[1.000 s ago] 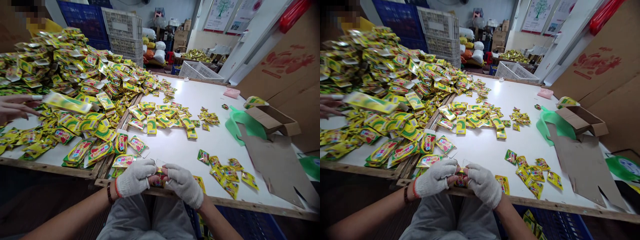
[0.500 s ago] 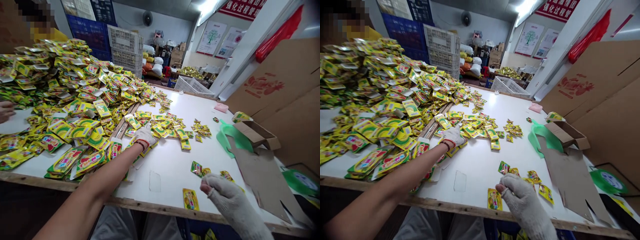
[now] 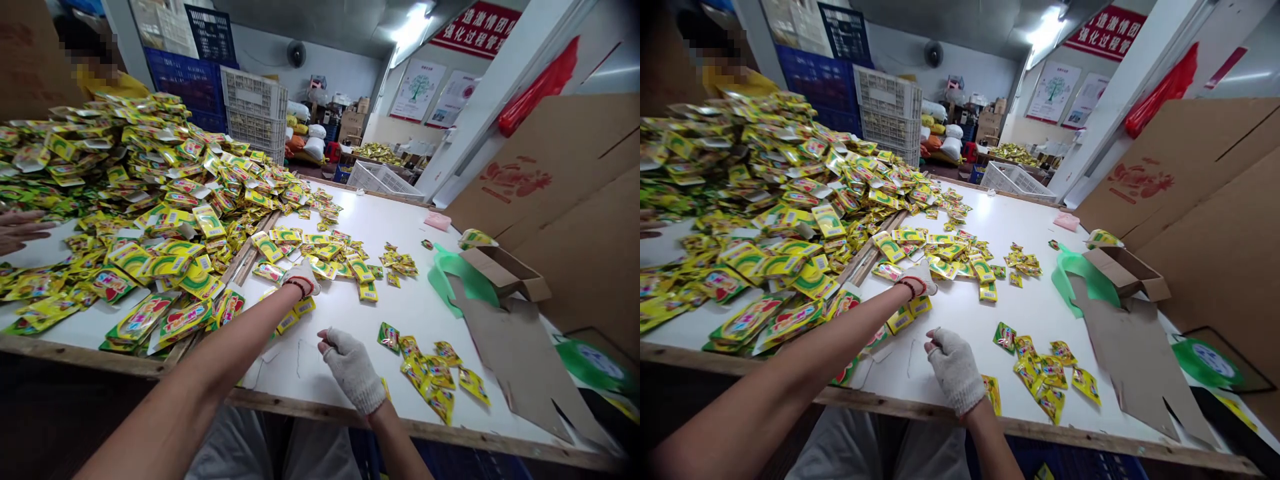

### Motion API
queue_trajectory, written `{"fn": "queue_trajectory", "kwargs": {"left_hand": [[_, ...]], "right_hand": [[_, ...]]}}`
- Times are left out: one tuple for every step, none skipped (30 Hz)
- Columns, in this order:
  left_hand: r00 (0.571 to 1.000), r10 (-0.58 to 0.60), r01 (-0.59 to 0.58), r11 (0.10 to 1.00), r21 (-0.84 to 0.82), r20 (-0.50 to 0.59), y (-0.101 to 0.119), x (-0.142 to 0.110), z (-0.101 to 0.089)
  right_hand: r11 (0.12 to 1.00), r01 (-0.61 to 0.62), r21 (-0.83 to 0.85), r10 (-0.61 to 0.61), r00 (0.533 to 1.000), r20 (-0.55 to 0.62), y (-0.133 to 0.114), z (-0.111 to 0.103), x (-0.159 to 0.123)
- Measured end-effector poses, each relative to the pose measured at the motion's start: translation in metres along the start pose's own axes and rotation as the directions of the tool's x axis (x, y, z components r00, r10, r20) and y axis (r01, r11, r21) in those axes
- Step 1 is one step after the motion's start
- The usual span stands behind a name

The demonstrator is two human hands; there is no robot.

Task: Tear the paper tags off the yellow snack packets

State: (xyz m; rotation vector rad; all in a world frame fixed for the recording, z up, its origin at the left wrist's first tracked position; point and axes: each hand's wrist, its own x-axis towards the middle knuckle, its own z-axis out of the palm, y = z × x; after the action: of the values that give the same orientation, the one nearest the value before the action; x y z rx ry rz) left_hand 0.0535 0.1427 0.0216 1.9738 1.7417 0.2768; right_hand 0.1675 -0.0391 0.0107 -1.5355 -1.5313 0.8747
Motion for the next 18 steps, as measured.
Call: {"fn": "queue_trajectory", "kwargs": {"left_hand": [[1.0, 0.009, -0.009, 1.0, -0.028, -0.005, -0.001, -0.004, -0.001], [1.0, 0.015, -0.016, 0.998, -0.06, -0.012, -0.002, -0.009, -0.003], [1.0, 0.022, -0.023, 0.995, -0.094, -0.02, -0.005, -0.016, -0.005], [0.999, 0.036, -0.039, 0.991, -0.13, -0.028, -0.008, -0.025, -0.007], [0.998, 0.054, -0.059, 0.984, -0.167, -0.034, -0.012, -0.035, -0.009], [0.996, 0.074, -0.081, 0.976, -0.203, -0.041, -0.017, -0.047, -0.011], [0.994, 0.094, -0.102, 0.968, -0.229, -0.048, -0.021, -0.059, -0.01], [0.991, 0.12, -0.13, 0.954, -0.269, -0.053, -0.026, -0.072, -0.008], [0.986, 0.156, -0.165, 0.925, -0.343, -0.054, -0.03, -0.085, -0.004], [0.978, 0.202, -0.202, 0.869, -0.451, -0.05, -0.035, -0.097, 0.002], [0.968, 0.245, -0.226, 0.783, -0.579, -0.047, -0.039, -0.108, 0.01], [0.961, 0.271, -0.226, 0.675, -0.703, -0.049, -0.043, -0.117, 0.019], [0.962, 0.268, -0.201, 0.563, -0.801, -0.053, -0.047, -0.126, 0.028], [0.972, 0.23, -0.162, 0.478, -0.863, -0.055, -0.05, -0.133, 0.036], [0.985, 0.167, -0.12, 0.44, -0.89, -0.05, -0.053, -0.139, 0.043], [0.994, 0.105, -0.08, 0.43, -0.899, -0.039, -0.056, -0.144, 0.049], [0.998, 0.063, -0.047, 0.431, -0.901, -0.021, -0.058, -0.149, 0.052], [0.998, 0.056, -0.023, 0.431, -0.902, 0.001, -0.059, -0.153, 0.054]], "right_hand": [[0.999, -0.03, 0.033, 0.032, 0.999, -0.034, 0.006, -0.003, 0.0], [0.997, -0.056, 0.06, 0.06, 0.996, -0.064, 0.012, -0.005, 0.0], [0.994, -0.073, 0.081, 0.08, 0.993, -0.089, 0.019, -0.007, 0.001], [0.991, -0.085, 0.1, 0.096, 0.99, -0.108, 0.025, -0.008, 0.003], [0.987, -0.096, 0.128, 0.112, 0.986, -0.124, 0.03, -0.008, 0.006], [0.982, -0.102, 0.161, 0.124, 0.983, -0.138, 0.034, -0.007, 0.008], [0.975, -0.101, 0.199, 0.132, 0.98, -0.148, 0.036, -0.005, 0.011], [0.966, -0.095, 0.24, 0.135, 0.979, -0.153, 0.037, -0.002, 0.013], [0.956, -0.086, 0.282, 0.133, 0.979, -0.154, 0.037, 0.001, 0.014], [0.944, -0.074, 0.322, 0.128, 0.981, -0.148, 0.036, 0.005, 0.014], [0.931, -0.065, 0.358, 0.121, 0.983, -0.137, 0.035, 0.008, 0.014], [0.92, -0.059, 0.388, 0.115, 0.986, -0.123, 0.034, 0.011, 0.011], [0.91, -0.058, 0.41, 0.111, 0.988, -0.107, 0.033, 0.014, 0.008], [0.903, -0.06, 0.425, 0.109, 0.99, -0.091, 0.033, 0.016, 0.004], [0.899, -0.063, 0.433, 0.106, 0.992, -0.076, 0.033, 0.017, -0.001], [0.898, -0.066, 0.434, 0.104, 0.993, -0.064, 0.033, 0.018, -0.006], [0.9, -0.069, 0.43, 0.103, 0.993, -0.056, 0.034, 0.019, -0.01], [0.905, -0.074, 0.42, 0.106, 0.993, -0.054, 0.036, 0.019, -0.014]]}}
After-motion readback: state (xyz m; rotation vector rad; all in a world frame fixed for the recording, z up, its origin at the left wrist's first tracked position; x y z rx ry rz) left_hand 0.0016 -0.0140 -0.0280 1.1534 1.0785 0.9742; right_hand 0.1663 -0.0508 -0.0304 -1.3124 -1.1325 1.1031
